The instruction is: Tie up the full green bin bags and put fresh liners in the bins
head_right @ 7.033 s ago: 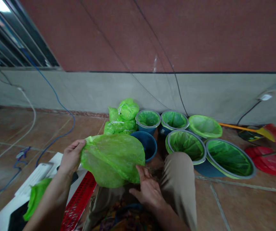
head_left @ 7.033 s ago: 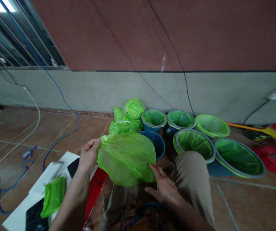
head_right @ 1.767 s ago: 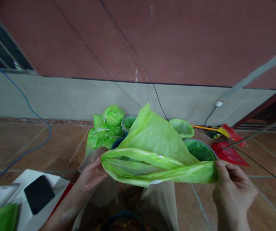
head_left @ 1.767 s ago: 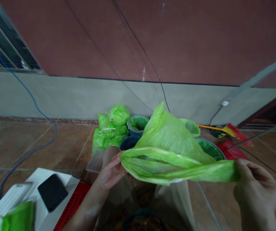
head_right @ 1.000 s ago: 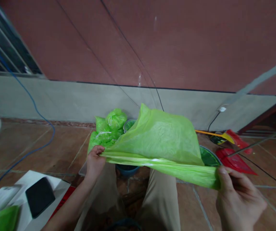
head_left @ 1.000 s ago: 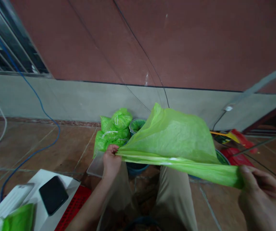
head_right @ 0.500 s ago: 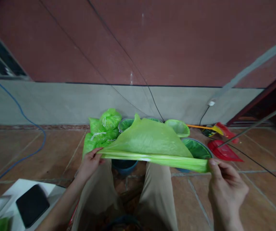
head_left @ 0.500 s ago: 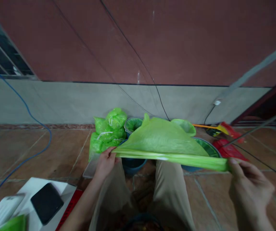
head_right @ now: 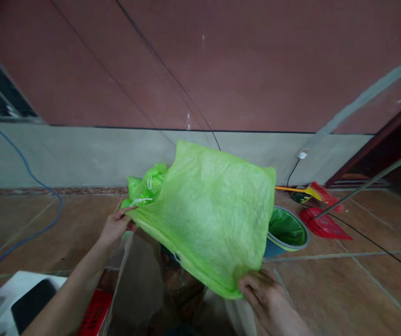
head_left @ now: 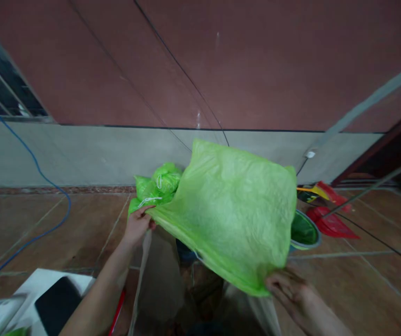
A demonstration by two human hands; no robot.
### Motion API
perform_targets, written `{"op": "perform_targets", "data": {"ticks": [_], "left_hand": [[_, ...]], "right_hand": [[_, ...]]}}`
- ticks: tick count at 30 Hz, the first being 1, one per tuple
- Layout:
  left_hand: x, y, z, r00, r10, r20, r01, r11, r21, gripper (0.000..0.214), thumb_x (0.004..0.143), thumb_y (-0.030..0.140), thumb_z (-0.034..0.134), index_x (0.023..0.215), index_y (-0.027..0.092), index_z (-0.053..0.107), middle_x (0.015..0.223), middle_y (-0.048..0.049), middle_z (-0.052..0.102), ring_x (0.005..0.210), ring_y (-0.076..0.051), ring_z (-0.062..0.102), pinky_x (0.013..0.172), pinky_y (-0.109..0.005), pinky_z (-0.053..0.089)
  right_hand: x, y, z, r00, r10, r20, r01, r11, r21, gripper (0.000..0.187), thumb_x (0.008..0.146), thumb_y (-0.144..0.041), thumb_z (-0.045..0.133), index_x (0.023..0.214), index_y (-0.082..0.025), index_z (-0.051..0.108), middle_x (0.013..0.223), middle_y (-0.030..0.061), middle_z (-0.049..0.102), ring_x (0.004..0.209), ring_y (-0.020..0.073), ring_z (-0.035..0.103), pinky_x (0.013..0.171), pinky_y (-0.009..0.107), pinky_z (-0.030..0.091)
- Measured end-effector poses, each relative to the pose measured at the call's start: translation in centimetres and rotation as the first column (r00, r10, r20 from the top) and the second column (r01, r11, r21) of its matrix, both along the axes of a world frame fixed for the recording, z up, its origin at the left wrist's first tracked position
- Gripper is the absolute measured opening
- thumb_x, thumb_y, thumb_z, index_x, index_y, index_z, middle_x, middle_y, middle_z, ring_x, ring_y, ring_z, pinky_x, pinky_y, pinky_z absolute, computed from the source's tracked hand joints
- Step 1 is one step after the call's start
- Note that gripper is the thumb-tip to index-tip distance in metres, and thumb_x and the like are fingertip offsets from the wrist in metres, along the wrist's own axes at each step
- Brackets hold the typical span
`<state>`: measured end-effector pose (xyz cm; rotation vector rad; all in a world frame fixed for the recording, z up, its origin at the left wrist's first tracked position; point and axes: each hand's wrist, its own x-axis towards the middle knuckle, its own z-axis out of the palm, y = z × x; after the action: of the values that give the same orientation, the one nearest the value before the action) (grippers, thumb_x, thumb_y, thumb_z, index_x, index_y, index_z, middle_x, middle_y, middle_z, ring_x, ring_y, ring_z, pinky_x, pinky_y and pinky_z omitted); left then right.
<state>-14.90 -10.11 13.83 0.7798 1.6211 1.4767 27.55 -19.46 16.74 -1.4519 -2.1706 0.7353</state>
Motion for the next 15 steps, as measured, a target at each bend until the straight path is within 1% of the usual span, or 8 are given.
{"op": "perform_targets", "data": {"ticks": [2,4,7,9,11,13,15], "left_hand": [[-0.3,1.0,0.2,0.996,-0.020,0.089,0.018,1.000,0.024,0.033,0.061,0.021,0.064,0.093,0.013,0.069,0.050,0.0047,0.058,0.041,-0.010,0.052,0.047,-0.022,0.044],[-0.1,1.9,0.5,0.978,-0.065,0.198,0.058,0.998,0.040,0.031,0.061,0.024,0.068,0.089,0.014,0.067,0.059,0.0015,0.064,0.049,-0.012,0.058,0.054,-0.024,0.048],[1.4,2.5,0.2,0.928,-0.141,0.344,0.132,0.990,0.050,0.031,0.065,0.033,0.071,0.090,0.016,0.065,0.079,-0.0047,0.071,0.068,-0.016,0.066,0.067,-0.029,0.052],[3.0,2.1,-0.6,0.883,-0.188,0.430,0.191,0.981,0.038,0.036,0.072,0.044,0.068,0.096,0.017,0.064,0.090,-0.0083,0.072,0.080,-0.019,0.067,0.075,-0.033,0.052],[5.1,1.0,-1.8,0.817,-0.245,0.523,0.284,0.959,0.006,0.048,0.078,0.055,0.061,0.107,0.017,0.063,0.099,-0.0116,0.072,0.091,-0.023,0.067,0.081,-0.038,0.051],[7.6,-0.5,-3.1,0.730,-0.305,0.612,0.414,0.910,-0.040,0.057,0.081,0.064,0.054,0.114,0.017,0.062,0.106,-0.0137,0.071,0.099,-0.026,0.067,0.085,-0.041,0.049],[10.1,-1.9,-4.1,0.656,-0.363,0.662,0.532,0.844,-0.064,0.061,0.083,0.068,0.049,0.117,0.020,0.062,0.109,-0.0127,0.071,0.102,-0.026,0.066,0.086,-0.040,0.049]], "right_hand": [[-1.5,-0.8,-1.1,1.000,0.005,0.012,-0.004,0.997,-0.083,0.032,0.092,-0.043,0.048,0.075,-0.024,0.068,0.071,0.0022,0.068,0.068,0.0171,0.065,0.064,0.026,0.052],[-2.7,-1.6,-1.9,0.999,-0.031,-0.011,0.029,0.992,-0.124,0.033,0.093,-0.043,0.047,0.077,-0.024,0.068,0.071,0.0022,0.068,0.068,0.0165,0.065,0.063,0.024,0.050],[-3.9,-2.7,-3.0,0.995,-0.052,-0.085,0.038,0.987,-0.153,0.032,0.092,-0.043,0.048,0.078,-0.023,0.068,0.071,0.0014,0.068,0.067,0.0156,0.063,0.062,0.023,0.047],[-4.6,-3.4,-3.8,0.983,-0.111,-0.145,0.085,0.981,-0.176,0.031,0.090,-0.045,0.051,0.077,-0.023,0.068,0.070,0.0006,0.066,0.066,0.0153,0.061,0.061,0.022,0.046],[-5.4,-4.0,-4.6,0.963,-0.194,-0.188,0.151,0.963,-0.222,0.032,0.088,-0.049,0.054,0.074,-0.023,0.067,0.065,-0.0005,0.063,0.063,0.0148,0.057,0.058,0.022,0.043],[-6.3,-4.5,-5.3,0.944,-0.241,-0.224,0.176,0.945,-0.275,0.033,0.086,-0.049,0.056,0.070,-0.022,0.065,0.061,-0.0014,0.059,0.061,0.0141,0.054,0.056,0.022,0.041],[-7.2,-4.7,-6.0,0.932,-0.228,-0.281,0.131,0.936,-0.327,0.033,0.086,-0.048,0.056,0.069,-0.021,0.063,0.062,-0.0014,0.056,0.062,0.0138,0.053,0.058,0.022,0.040]]}}
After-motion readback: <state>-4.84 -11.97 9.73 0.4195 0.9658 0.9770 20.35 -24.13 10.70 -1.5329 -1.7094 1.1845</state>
